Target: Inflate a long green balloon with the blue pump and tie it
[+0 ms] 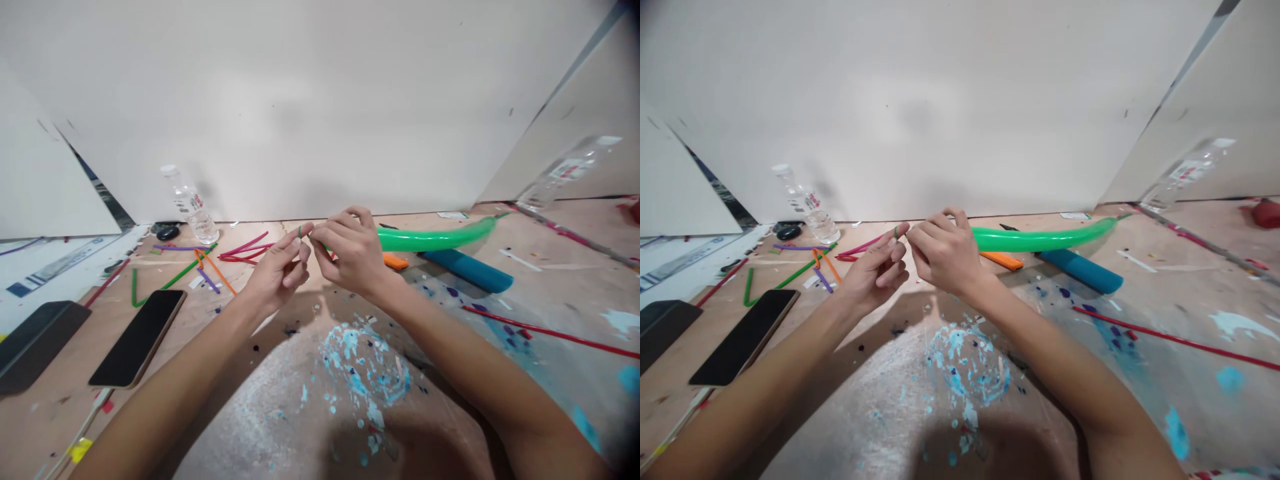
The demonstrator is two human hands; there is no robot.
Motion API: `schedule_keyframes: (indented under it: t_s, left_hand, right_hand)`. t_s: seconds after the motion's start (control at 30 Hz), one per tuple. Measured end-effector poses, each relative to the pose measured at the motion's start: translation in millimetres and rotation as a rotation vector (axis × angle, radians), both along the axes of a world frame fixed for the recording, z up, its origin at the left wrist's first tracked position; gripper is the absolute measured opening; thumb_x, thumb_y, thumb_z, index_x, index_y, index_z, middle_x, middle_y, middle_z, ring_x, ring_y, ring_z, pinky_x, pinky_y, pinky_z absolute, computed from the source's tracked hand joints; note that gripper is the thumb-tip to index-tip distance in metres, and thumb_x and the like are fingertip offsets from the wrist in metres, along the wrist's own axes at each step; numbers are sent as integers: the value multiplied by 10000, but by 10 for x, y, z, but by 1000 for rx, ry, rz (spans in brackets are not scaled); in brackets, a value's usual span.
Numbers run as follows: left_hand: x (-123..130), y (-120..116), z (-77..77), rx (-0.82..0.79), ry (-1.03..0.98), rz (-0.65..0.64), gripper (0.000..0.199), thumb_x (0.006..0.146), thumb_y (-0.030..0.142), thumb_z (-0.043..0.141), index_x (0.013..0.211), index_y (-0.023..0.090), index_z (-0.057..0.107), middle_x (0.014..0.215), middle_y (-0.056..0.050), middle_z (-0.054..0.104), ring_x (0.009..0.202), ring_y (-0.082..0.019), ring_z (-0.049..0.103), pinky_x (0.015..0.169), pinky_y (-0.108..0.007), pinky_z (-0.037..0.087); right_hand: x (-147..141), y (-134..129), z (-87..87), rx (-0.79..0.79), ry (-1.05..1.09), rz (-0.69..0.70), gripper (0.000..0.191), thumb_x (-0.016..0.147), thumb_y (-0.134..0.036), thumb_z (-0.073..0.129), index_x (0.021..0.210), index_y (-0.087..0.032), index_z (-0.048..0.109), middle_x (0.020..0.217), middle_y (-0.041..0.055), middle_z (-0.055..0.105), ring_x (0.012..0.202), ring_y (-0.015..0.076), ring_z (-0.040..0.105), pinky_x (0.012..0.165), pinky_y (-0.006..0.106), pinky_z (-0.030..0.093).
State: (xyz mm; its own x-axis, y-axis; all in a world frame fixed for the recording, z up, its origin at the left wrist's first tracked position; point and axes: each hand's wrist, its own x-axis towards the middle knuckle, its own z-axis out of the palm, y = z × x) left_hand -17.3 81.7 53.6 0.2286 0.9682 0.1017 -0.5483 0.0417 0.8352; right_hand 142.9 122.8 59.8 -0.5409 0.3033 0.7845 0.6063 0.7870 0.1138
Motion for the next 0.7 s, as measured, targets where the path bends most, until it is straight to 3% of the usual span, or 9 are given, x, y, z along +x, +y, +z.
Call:
schedule_keyframes:
  t_s: [0.1,0.23,0.37,0.5,0.7]
  left_hand:
    - [-46,57,-101,219,450,226,228,863,321,599,1034,202,694,714,29,572,390,-24,379,375,-173,260]
    - [-185,114,-198,588,1071,579,264,881,255,540,1078,231,713,819,-36,696,641,-133,591,593,-223,413]
    - [-435,210,-221,593,1357,779,302,880,266,538,1138,233,693,844,-77,736,729,-210,658,699,-286,438]
    - [-562,202,-155,643,1444,767,282,903,291,517,1097,231,714,861,-76,746,751,-215,682,722,-294,462]
    - [-370,45,-19,790,1304,538,400,848,363,626,1219,216,643,1128,-93,699,820,-175,666,683,-265,508]
  right_hand:
    - [-60,6,-62,-46,-14,-4,159,907,-191,474,831,-197,614,838,22,713,849,177,584,926,365,288]
    - [-124,-52,-76,-117,-1,-48,188,909,-200,474,825,-178,640,778,32,712,788,177,602,902,361,295]
    - [-143,-161,-32,-211,-2,-58,158,880,-205,512,829,-185,660,782,31,718,770,182,611,893,360,294]
    - [-111,-115,-9,-299,53,-44,140,867,-206,528,857,-180,666,805,23,729,745,171,618,855,341,309]
    - [-70,4,-65,-302,43,-38,150,861,-204,530,846,-175,677,810,31,731,778,181,636,853,344,310]
